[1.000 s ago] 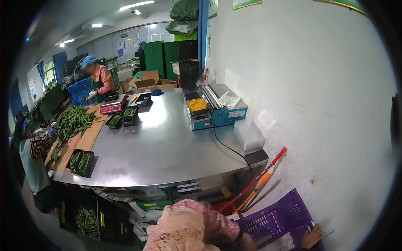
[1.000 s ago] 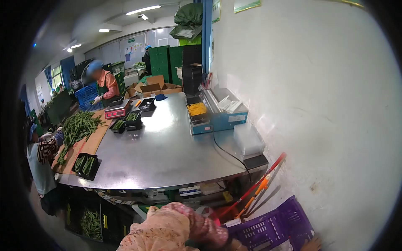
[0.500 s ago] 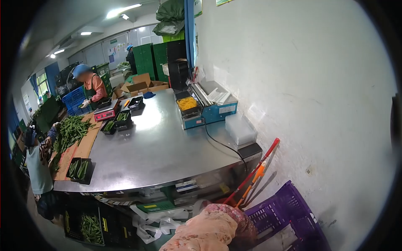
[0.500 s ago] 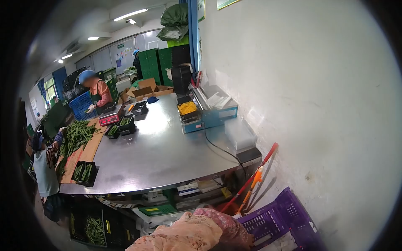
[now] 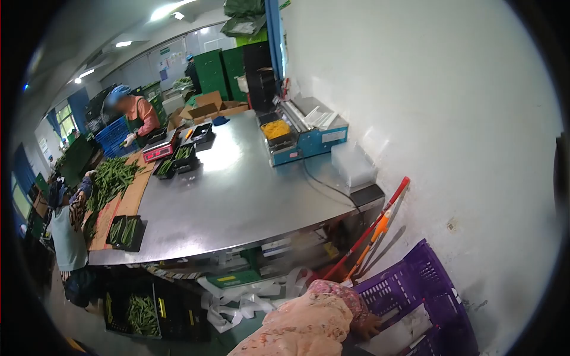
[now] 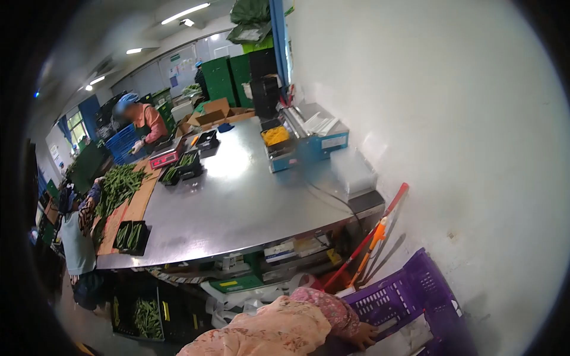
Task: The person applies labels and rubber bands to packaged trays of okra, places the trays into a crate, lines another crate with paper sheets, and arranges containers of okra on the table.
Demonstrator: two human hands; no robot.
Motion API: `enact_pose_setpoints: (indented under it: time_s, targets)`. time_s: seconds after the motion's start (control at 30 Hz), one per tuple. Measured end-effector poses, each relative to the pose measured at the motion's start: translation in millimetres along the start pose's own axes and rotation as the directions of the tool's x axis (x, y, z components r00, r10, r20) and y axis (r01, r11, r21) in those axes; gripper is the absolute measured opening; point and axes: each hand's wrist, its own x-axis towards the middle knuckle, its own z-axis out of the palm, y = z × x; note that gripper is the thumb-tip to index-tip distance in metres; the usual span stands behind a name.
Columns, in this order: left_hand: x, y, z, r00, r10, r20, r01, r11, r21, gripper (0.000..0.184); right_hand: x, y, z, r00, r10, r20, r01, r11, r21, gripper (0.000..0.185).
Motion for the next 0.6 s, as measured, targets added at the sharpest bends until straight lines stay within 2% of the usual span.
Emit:
enact_pose_setpoints:
  time_s: [0.03, 0.13, 0.2, 0.23, 0.27, 0.3, 0.33, 0.37, 0.4, 0.43, 0.47, 0.5, 0.53, 0.57, 0.6]
  targets:
    - [3, 5, -2, 0.994, -0.015, 0.112, 0.018, 1.0, -0.025, 0.021, 5, -4, -6, 0.995, 0.061, 0.08, -0.059, 0.998, -0.033, 0.035]
    - [17, 5, -11, 0.997, 0.077, 0.009, -0.077, 0.997, 0.029, 0.014, 20, -1, -10, 0.97, 0.087, 0.225, -0.068, 0.994, -0.09, 0.035]
    - [7, 3, 15, 0.989, -0.035, -0.145, 0.04, 0.999, 0.033, 0.011, 25, -2, -3, 0.994, 0.102, -0.044, -0.107, 0.988, -0.114, 0.029]
    - [8, 5, 29, 0.971, -0.067, -0.231, 0.07, 0.998, 0.004, 0.01, 28, 7, 4, 0.957, -0.137, -0.254, 0.076, 0.969, -0.237, 0.025]
    - [25, 11, 48, 0.943, -0.095, -0.318, 0.085, 0.995, -0.046, 0.01, 19, 19, 10, 0.984, 0.029, -0.175, -0.052, 0.99, -0.131, 0.025]
    - [29, 10, 34, 0.975, -0.069, -0.209, 0.062, 0.997, -0.039, 0.01, 15, 6, -13, 0.969, 0.044, -0.243, -0.073, 0.991, -0.113, 0.025]
    - [35, 12, -1, 0.995, -0.072, -0.065, 0.064, 0.992, -0.111, 0.01, 10, 4, -29, 0.973, 0.144, -0.18, -0.176, 0.968, -0.176, 0.025]
    - [37, 13, 7, 0.982, -0.08, -0.17, 0.055, 0.987, -0.149, 0.014, -5, 1, -40, 0.943, 0.142, -0.301, -0.205, 0.96, -0.19, 0.023]
    - [43, 18, -38, 0.982, -0.135, 0.131, 0.159, 0.969, -0.191, 0.019, -23, -11, -63, 0.906, 0.206, -0.37, -0.307, 0.921, -0.241, 0.02]
    - [44, 8, -68, 0.994, -0.02, 0.107, 0.052, 0.951, -0.306, 0.023, -49, -17, -83, 0.883, 0.306, -0.357, -0.408, 0.877, -0.256, 0.016]
    - [51, 12, -116, 0.989, -0.042, 0.145, 0.078, 0.965, -0.25, 0.02, -88, -5, -80, 0.841, 0.347, -0.415, -0.459, 0.863, -0.21, 0.011]
    - [46, 14, -141, 0.976, -0.211, 0.059, 0.219, 0.937, -0.272, 0.016, -113, -17, -102, 0.827, 0.36, -0.432, -0.491, 0.837, -0.242, 0.005]
    - [45, 11, -208, 0.918, -0.306, 0.252, 0.366, 0.899, -0.242, 0.015, -184, 26, -59, 0.752, 0.505, -0.423, -0.597, 0.795, -0.111, 0.002]
    - [17, -1, -236, 0.94, -0.241, 0.24, 0.274, 0.954, -0.118, 0.014, -160, -38, -124, 0.768, 0.481, -0.422, -0.55, 0.834, -0.049, 0.001]
    - [-23, -26, -252, 0.956, -0.198, 0.216, 0.197, 0.98, 0.029, 0.014, -174, -20, -101, 0.779, 0.572, -0.256, -0.627, 0.726, -0.284, 0.003]
